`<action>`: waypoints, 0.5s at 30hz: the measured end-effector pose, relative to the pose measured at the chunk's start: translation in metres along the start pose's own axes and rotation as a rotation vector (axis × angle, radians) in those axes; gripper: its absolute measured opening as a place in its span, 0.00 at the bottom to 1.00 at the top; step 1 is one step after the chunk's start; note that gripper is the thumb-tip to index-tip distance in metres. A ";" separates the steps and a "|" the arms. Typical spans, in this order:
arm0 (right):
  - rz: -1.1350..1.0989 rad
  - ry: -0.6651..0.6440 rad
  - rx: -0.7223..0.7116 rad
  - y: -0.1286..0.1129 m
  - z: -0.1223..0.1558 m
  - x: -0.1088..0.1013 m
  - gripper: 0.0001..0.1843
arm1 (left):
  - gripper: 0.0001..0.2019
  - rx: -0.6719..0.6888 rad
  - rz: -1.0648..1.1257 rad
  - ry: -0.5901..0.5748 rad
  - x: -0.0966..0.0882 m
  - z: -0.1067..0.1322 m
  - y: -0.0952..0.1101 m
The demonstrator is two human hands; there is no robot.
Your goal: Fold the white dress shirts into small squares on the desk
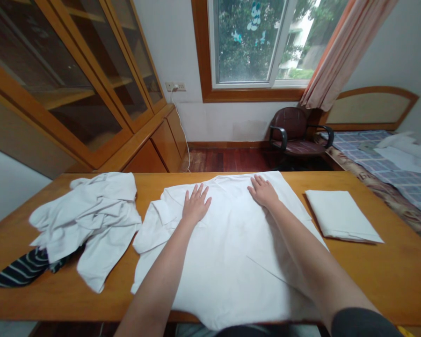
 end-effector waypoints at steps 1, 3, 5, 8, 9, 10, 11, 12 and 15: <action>0.003 0.012 0.061 0.019 -0.002 -0.007 0.34 | 0.29 -0.001 0.002 0.000 0.000 0.000 0.000; -0.007 0.024 0.150 0.053 -0.002 -0.021 0.34 | 0.29 -0.002 0.003 -0.001 0.000 0.000 0.000; -0.022 0.017 0.196 0.080 0.002 -0.032 0.34 | 0.29 -0.004 0.000 -0.002 -0.001 0.000 0.000; 0.004 0.047 0.255 0.098 0.016 -0.044 0.33 | 0.29 -0.004 -0.006 0.002 0.000 0.000 0.000; 0.027 0.077 0.258 0.096 0.021 -0.047 0.31 | 0.29 -0.003 -0.008 0.004 0.000 -0.001 0.000; 0.051 0.115 0.254 0.090 0.027 -0.049 0.30 | 0.29 -0.003 -0.008 0.007 0.000 -0.001 0.000; 0.072 0.158 0.239 0.080 0.034 -0.051 0.29 | 0.29 -0.004 -0.009 0.011 0.001 -0.002 0.000; 0.083 0.201 0.223 0.066 0.041 -0.051 0.30 | 0.29 -0.006 -0.008 0.013 0.001 -0.002 -0.001; 0.050 0.176 0.121 0.013 0.063 -0.039 0.30 | 0.29 -0.018 -0.005 0.010 0.000 -0.005 -0.002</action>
Point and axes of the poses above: each hand's wrist, its own z-axis away from the middle knuckle, its own x-axis out of the palm, y = z × x, the point moved 5 cm from there along -z, towards the middle knuckle, and after that the axes turned 15 degrees about -z, right-handed, at the moved point
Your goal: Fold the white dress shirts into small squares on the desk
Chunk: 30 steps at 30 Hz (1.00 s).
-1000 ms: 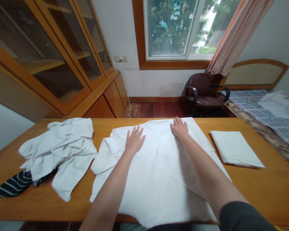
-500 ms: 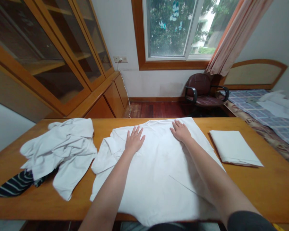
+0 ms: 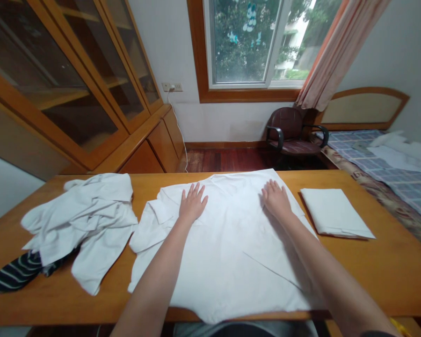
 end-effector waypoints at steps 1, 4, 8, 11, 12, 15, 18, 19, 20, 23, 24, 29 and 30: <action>-0.033 -0.039 -0.045 -0.018 0.012 0.005 0.30 | 0.29 -0.002 0.001 -0.005 -0.001 -0.001 -0.001; -0.120 -0.166 -0.217 -0.058 0.048 0.019 0.32 | 0.29 0.002 0.001 -0.021 -0.003 -0.003 -0.003; -0.116 -0.193 -0.275 -0.051 0.076 0.023 0.33 | 0.29 0.016 0.001 -0.029 -0.004 -0.005 -0.005; -0.082 -0.134 -0.175 -0.008 0.077 0.014 0.33 | 0.29 0.022 0.006 -0.027 -0.002 -0.006 -0.006; -0.067 -0.117 -0.143 0.008 0.076 0.010 0.33 | 0.29 0.023 0.007 -0.025 -0.002 -0.006 -0.006; -0.015 -0.068 -0.067 0.048 0.076 -0.002 0.33 | 0.29 0.027 0.010 -0.012 -0.001 -0.006 -0.006; 0.019 -0.045 -0.025 0.070 0.079 -0.009 0.33 | 0.27 0.054 0.044 0.023 -0.005 -0.009 -0.007; 0.027 -0.040 -0.017 0.073 0.080 -0.010 0.33 | 0.26 0.074 0.068 0.049 -0.007 -0.010 -0.007; 0.035 -0.036 -0.013 0.074 0.081 -0.010 0.33 | 0.25 0.096 0.096 0.082 -0.011 -0.009 -0.007; 0.055 -0.026 -0.009 0.072 0.082 -0.011 0.32 | 0.22 0.144 0.177 0.182 -0.023 0.003 -0.006; 0.059 -0.024 -0.008 0.071 0.082 -0.012 0.32 | 0.21 0.160 0.194 0.199 -0.026 0.011 -0.005; 0.082 -0.037 0.019 0.062 0.077 -0.020 0.27 | 0.23 0.208 0.141 0.140 -0.023 0.073 0.008; 0.082 -0.035 0.024 0.056 0.076 -0.021 0.26 | 0.24 0.194 0.110 0.127 -0.021 0.085 0.010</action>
Point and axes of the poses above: each hand's wrist, its own z-axis away from the middle knuckle, its own x-axis out of the palm, y = z × x, the point moved 5 cm from there along -z, towards the middle knuckle, and after that the axes turned 15 degrees about -z, right-handed, at the moved point
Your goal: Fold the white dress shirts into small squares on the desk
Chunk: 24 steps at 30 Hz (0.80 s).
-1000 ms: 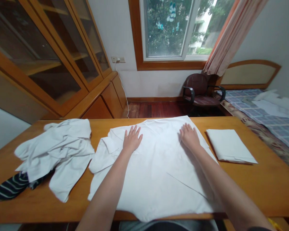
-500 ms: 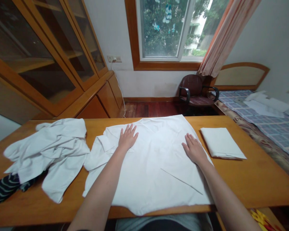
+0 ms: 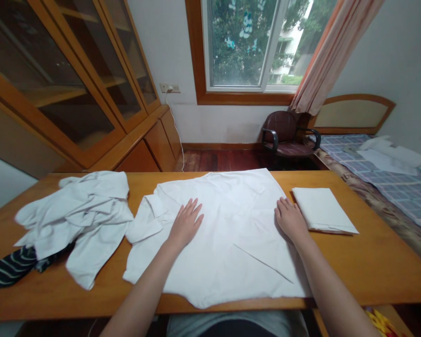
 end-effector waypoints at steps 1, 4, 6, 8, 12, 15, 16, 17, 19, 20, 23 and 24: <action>-0.009 0.005 -0.003 -0.008 -0.001 -0.001 0.26 | 0.25 -0.009 -0.029 -0.008 0.001 0.010 0.003; -0.096 0.021 -0.082 -0.050 -0.001 0.002 0.26 | 0.26 -0.015 -0.086 -0.010 0.003 0.024 0.010; -0.174 0.005 -0.183 -0.084 0.002 0.010 0.26 | 0.27 -0.010 -0.099 -0.010 0.003 0.023 0.011; -0.232 -0.029 -0.267 -0.112 0.005 0.020 0.27 | 0.27 -0.004 -0.097 -0.013 0.004 0.017 0.011; -0.289 -0.075 -0.325 -0.131 0.006 0.033 0.27 | 0.26 0.009 -0.047 -0.006 0.005 0.004 0.010; -0.312 -0.073 -0.325 -0.120 0.003 0.034 0.27 | 0.23 0.026 0.038 0.012 0.005 0.001 0.006; -0.325 -0.070 -0.332 -0.116 0.002 0.033 0.26 | 0.22 0.026 0.071 0.028 0.004 0.002 0.003; -0.340 -0.065 -0.341 -0.113 0.001 0.033 0.26 | 0.21 0.017 0.101 0.052 0.001 0.004 -0.002; -0.373 -0.047 -0.356 -0.108 0.000 0.031 0.25 | 0.19 -0.038 0.135 0.124 -0.007 0.011 -0.019; -0.388 -0.036 -0.359 -0.107 0.000 0.030 0.25 | 0.18 -0.083 0.137 0.165 -0.012 0.016 -0.030; -0.414 -0.005 -0.364 -0.106 0.001 0.030 0.23 | 0.18 -0.276 0.080 0.262 -0.029 0.042 -0.071; -0.419 0.004 -0.366 -0.106 0.001 0.030 0.23 | 0.18 -0.349 0.040 0.265 -0.033 0.053 -0.085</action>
Point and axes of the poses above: each hand's wrist, its own z-axis away from the middle knuckle, its own x-axis out of the palm, y = z × x, the point moved 5 cm from there along -z, towards the middle knuckle, and after that the axes turned 15 degrees about -z, right-handed, at the moved point
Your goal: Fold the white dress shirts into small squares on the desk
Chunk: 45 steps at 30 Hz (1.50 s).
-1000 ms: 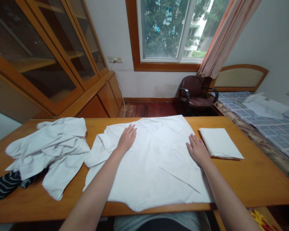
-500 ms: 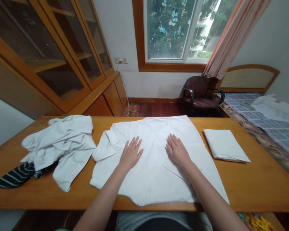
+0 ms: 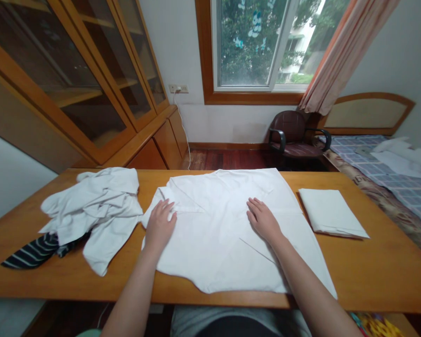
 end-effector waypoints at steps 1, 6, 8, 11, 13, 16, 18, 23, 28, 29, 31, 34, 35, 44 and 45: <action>-0.003 0.007 -0.005 0.000 0.000 0.000 0.23 | 0.19 -0.058 -0.047 -0.005 -0.006 0.005 -0.015; -0.012 0.029 -0.026 -0.001 -0.001 -0.001 0.22 | 0.26 -0.284 -0.125 -0.104 -0.019 0.034 -0.064; -0.014 0.035 -0.027 -0.001 -0.001 -0.002 0.22 | 0.31 -0.401 -0.042 -0.162 -0.016 0.043 -0.075; -0.009 0.033 -0.026 -0.002 0.000 -0.002 0.21 | 0.40 -0.536 0.131 -0.257 -0.009 0.049 -0.084; -0.003 0.032 -0.024 -0.002 0.000 -0.002 0.21 | 0.42 -0.588 0.182 -0.323 -0.007 0.049 -0.088; -0.008 0.036 -0.026 -0.004 0.000 -0.004 0.21 | 0.44 -0.601 0.197 -0.427 -0.007 0.047 -0.090; -0.007 0.037 -0.026 -0.005 0.000 -0.005 0.21 | 0.46 -0.561 0.227 -0.472 -0.006 0.048 -0.090; -0.007 0.018 -0.007 -0.007 0.000 -0.006 0.21 | 0.46 -0.428 0.370 -0.352 -0.015 0.045 -0.083; -0.016 0.016 0.007 -0.005 -0.001 -0.005 0.21 | 0.38 -0.327 0.205 -0.235 -0.049 0.028 -0.055; -0.013 0.016 0.006 -0.005 -0.001 -0.005 0.21 | 0.36 -0.297 0.162 -0.230 -0.055 0.024 -0.047; -0.010 0.019 0.000 -0.005 -0.001 -0.005 0.21 | 0.32 -0.209 0.082 -0.210 -0.066 0.016 -0.028; -0.006 0.023 -0.008 -0.005 -0.001 -0.005 0.21 | 0.28 0.008 0.025 -0.180 -0.076 0.010 0.009; -0.005 0.025 -0.010 -0.005 -0.001 -0.005 0.21 | 0.27 0.086 0.017 -0.179 -0.077 0.011 0.022; -0.027 0.040 -0.004 -0.004 0.000 -0.005 0.21 | 0.32 0.490 0.070 -0.389 -0.057 0.050 0.104; -0.031 0.041 -0.002 -0.003 0.000 -0.005 0.21 | 0.33 0.512 0.085 -0.419 -0.053 0.055 0.106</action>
Point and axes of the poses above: each hand's wrist, its own z-axis away from the middle knuckle, its own x-axis out of the palm, y = z × x, the point moved 5 cm from there along -z, towards the middle knuckle, and after that the axes turned 15 degrees about -z, right-handed, at the moved point
